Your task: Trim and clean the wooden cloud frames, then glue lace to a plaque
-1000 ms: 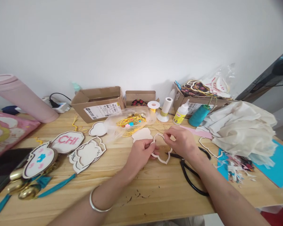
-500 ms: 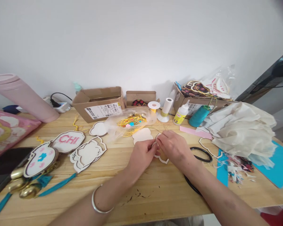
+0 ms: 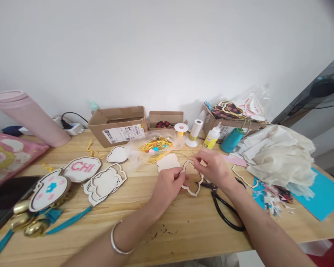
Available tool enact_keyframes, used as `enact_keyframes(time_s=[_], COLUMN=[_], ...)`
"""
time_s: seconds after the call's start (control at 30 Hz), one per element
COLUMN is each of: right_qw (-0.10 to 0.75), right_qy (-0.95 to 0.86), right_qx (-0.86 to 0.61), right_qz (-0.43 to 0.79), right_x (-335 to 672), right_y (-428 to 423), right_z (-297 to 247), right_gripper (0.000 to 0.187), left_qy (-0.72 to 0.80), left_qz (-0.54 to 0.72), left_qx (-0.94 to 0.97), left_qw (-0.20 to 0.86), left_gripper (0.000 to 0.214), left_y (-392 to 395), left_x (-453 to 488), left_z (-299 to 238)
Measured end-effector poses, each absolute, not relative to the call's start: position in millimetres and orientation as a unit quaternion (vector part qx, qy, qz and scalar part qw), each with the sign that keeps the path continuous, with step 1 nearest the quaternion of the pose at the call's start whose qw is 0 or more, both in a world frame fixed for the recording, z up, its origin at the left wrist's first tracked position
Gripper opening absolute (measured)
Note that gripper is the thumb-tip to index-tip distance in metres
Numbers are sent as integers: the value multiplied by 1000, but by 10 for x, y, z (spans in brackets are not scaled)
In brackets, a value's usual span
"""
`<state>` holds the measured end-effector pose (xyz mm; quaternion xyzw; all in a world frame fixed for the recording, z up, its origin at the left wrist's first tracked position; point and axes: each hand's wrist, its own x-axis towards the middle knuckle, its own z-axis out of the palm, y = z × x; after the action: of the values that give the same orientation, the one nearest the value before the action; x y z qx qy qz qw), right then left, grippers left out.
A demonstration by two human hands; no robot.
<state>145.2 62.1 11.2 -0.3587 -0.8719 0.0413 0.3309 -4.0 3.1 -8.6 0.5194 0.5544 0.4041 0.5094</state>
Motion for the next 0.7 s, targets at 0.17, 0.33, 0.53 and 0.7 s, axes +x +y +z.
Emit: enact_keyframes(time_s=[0.17,0.33,0.53,0.7], right_qw=[316,273,50,-46], right_qy=[-881,-867,-812,-736], right_qx=[-334,-412,-580,-675], right_qz=[115,67,30,32], right_x=[1355,1576,2741,3296], right_y=[544,522,281,36], right_z=[150,167,359,325], right_gripper=[17,12,28,38], left_qy=[550,551,563,543], left_qz=[417,430,430,434], left_qx=[523,505,425,411], left_qw=[501,507,564,590], left_gripper=[25,21,20,22], left_y=[42,54,83,79], left_x=[-54,-88,-100,-71], left_z=[-39,-34,5,-6])
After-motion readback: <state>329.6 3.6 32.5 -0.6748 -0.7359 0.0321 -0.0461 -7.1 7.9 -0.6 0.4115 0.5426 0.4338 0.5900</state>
